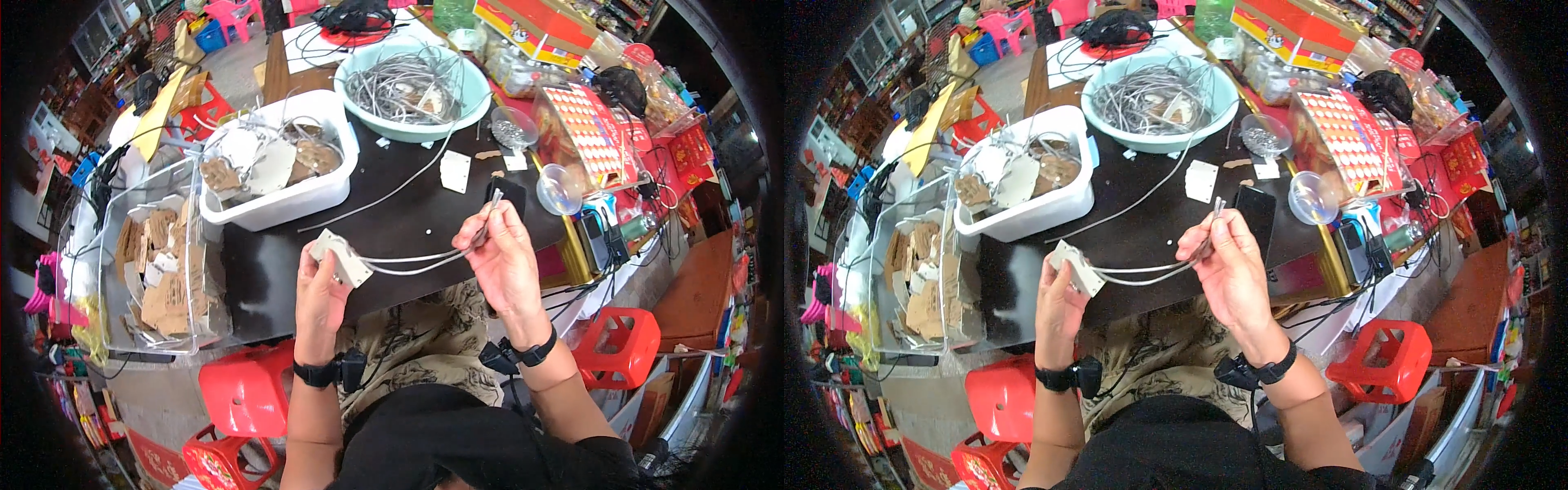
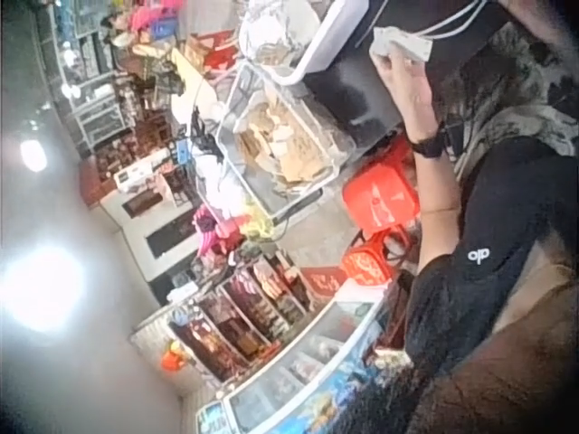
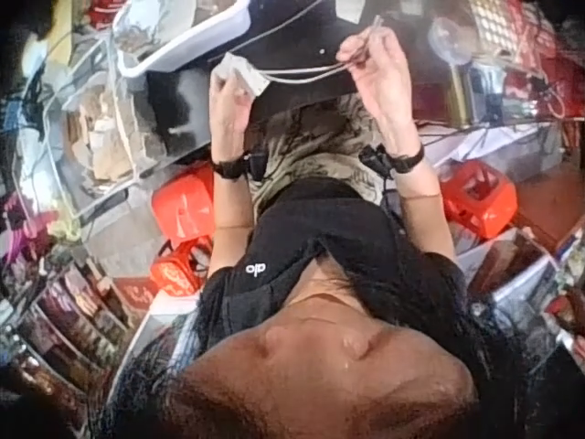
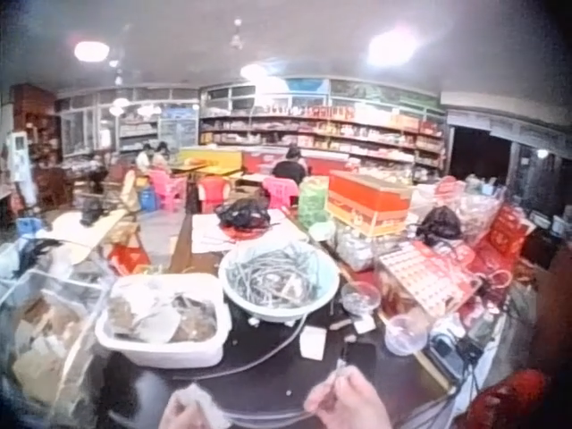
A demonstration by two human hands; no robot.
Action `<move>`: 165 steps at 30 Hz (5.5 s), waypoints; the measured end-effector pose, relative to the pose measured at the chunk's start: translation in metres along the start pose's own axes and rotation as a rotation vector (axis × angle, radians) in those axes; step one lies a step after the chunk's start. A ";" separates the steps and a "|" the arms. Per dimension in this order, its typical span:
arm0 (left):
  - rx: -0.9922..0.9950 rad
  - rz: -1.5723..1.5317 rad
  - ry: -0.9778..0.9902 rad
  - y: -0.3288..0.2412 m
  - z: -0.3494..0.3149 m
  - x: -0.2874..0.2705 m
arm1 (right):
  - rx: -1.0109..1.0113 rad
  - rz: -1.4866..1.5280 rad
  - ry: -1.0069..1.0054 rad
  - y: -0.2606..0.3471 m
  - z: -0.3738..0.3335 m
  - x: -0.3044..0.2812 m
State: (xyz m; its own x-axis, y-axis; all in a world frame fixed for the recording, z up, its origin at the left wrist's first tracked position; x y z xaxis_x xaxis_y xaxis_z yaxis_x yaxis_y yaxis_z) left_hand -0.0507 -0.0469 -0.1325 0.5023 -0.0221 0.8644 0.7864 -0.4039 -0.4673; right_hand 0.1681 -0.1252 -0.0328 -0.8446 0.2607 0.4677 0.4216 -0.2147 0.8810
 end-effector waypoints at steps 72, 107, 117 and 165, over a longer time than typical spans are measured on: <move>-0.081 -0.021 0.073 0.048 -0.022 0.029 | -0.196 -1.355 -0.456 0.048 0.060 -0.102; 0.014 0.038 0.001 0.043 -0.022 0.021 | 0.050 -0.400 0.236 -0.059 -0.023 0.019; 0.003 0.010 0.047 0.040 -0.023 0.022 | -0.117 0.028 -0.152 0.029 -0.003 -0.048; 0.415 0.849 0.101 0.017 -0.044 0.055 | 0.073 -0.593 0.102 -0.075 -0.024 0.025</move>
State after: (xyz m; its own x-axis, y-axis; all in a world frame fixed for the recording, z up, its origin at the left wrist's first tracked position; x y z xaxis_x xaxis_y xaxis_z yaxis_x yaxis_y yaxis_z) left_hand -0.0257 -0.0956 -0.0849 0.9468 -0.2453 0.2083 0.2473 0.1404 -0.9587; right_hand 0.1073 -0.1255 -0.0889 -0.9683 0.2238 -0.1109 -0.1125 0.0057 0.9936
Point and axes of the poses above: each hand's wrist, its own z-axis towards the middle knuckle, its own x-axis out of the palm, y = z × x, the point moved 10 cm from there along z, towards the middle knuckle, and after that the axes turned 15 degrees about -z, right-handed, at the moved point
